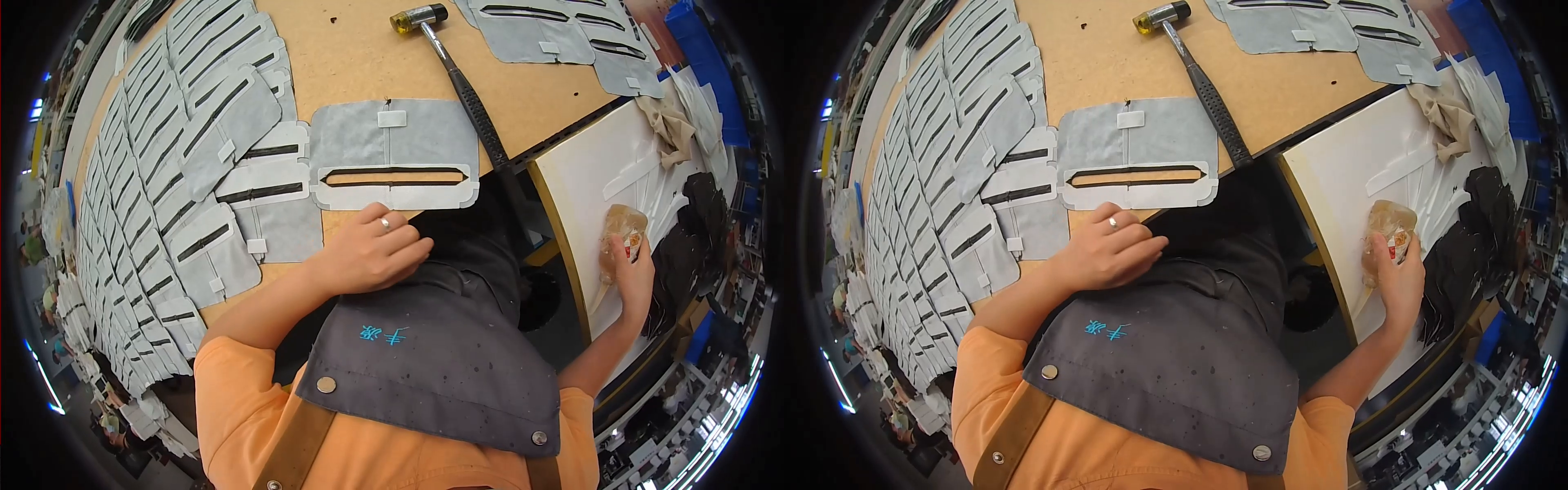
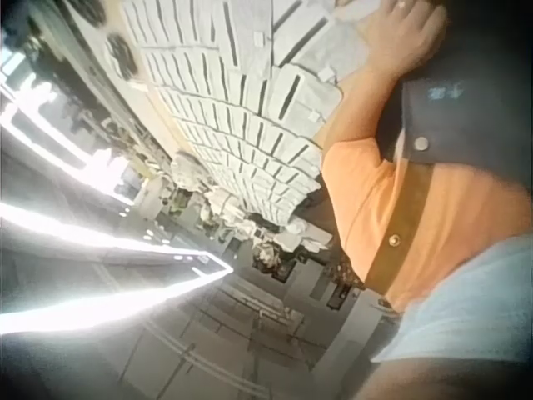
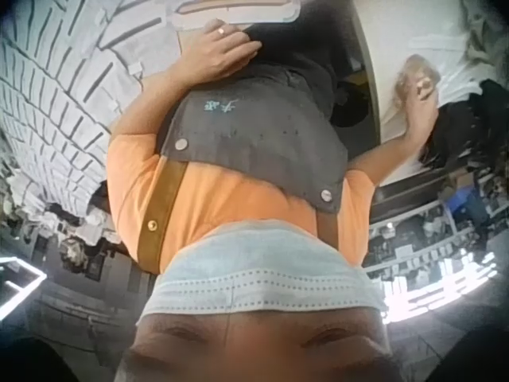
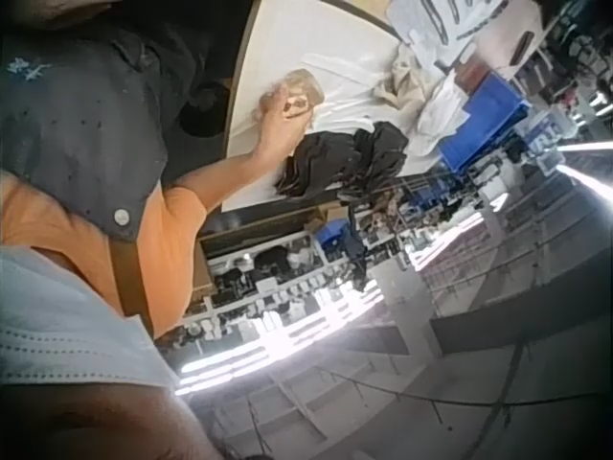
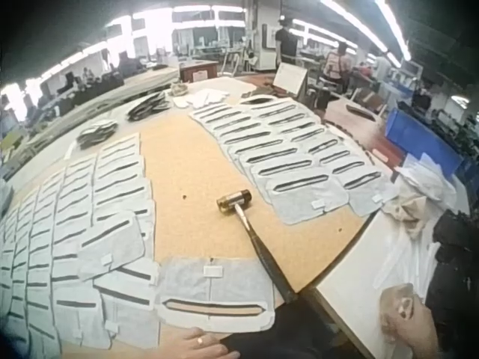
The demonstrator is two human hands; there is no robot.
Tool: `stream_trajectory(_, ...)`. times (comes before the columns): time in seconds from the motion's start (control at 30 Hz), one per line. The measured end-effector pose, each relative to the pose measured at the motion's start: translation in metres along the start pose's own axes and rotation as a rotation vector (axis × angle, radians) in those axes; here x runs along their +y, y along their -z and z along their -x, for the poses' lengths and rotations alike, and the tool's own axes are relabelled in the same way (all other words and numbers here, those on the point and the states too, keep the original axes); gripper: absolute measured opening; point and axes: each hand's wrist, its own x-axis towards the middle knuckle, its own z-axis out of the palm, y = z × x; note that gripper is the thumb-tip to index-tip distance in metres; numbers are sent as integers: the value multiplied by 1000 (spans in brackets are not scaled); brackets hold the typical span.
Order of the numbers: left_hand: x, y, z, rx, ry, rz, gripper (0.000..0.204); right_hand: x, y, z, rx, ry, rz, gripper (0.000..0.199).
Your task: Manually assemble gray leather or synthetic pouches by applying adhesive, folding edges, and securing them with a hammer.
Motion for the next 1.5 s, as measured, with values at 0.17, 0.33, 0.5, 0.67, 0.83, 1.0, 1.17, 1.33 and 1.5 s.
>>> stream_trajectory(0.17,3,-13,-15,-22,-86,2,26,54,-14,-21,-104,21,-602,61)
stream_trajectory(0.33,-5,-22,-28,48,85,-39,33,29,-31,-23,-689,401,-1912,81)
stream_trajectory(0.5,-12,-27,-28,67,318,-55,29,-41,-69,-2,-161,232,-1713,86)
stream_trajectory(0.67,-17,-27,-31,88,381,72,22,-88,-93,13,-194,314,-1640,84)
stream_trajectory(0.83,-16,-26,-32,91,391,55,22,-97,-106,22,-86,399,-1495,77)
stream_trajectory(1.0,-9,-27,-28,118,331,-50,25,-98,-104,21,-94,429,-1519,68)
stream_trajectory(1.17,-9,-28,-31,110,332,26,25,-94,-109,19,3,461,-1342,72)
stream_trajectory(1.33,-12,-27,-33,101,424,143,24,-96,-117,23,81,532,-1257,64)
stream_trajectory(1.5,-13,-28,-32,107,434,176,22,-96,-117,31,43,535,-1240,64)
